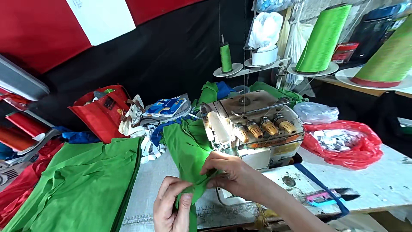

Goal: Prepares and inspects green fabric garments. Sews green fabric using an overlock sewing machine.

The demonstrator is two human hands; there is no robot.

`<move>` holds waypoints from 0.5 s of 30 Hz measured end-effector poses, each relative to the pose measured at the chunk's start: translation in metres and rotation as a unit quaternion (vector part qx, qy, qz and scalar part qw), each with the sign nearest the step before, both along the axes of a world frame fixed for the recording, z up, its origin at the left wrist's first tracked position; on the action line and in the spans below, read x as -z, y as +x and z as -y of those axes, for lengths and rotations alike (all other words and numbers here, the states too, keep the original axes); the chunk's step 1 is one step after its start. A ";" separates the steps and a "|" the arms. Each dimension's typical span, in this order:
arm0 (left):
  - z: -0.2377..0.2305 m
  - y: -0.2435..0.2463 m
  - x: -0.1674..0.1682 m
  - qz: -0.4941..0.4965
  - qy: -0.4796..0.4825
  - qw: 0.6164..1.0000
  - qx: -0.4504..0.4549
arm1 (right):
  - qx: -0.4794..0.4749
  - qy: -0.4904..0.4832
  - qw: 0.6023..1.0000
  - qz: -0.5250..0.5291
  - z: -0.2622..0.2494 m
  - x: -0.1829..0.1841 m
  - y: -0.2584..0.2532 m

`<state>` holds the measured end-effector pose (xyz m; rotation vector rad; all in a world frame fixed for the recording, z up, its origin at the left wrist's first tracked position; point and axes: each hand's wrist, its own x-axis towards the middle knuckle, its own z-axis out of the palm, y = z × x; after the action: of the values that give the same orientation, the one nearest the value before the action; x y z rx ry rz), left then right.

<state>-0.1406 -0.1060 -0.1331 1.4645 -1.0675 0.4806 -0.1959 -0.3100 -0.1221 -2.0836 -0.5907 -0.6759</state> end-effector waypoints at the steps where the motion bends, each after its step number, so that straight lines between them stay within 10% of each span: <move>1: 0.000 -0.001 0.001 0.011 0.008 1.000 0.007 | -0.004 -0.003 1.000 0.002 -0.002 -0.001 -0.001; 15: -0.004 -0.019 0.009 0.010 0.040 0.999 0.029 | 0.007 -0.030 0.994 0.107 -0.011 0.015 -0.025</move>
<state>-0.1601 -0.1019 -0.1422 1.4974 -1.1538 0.4160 -0.2212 -0.2987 -0.1374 -2.0867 -0.7242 -0.9070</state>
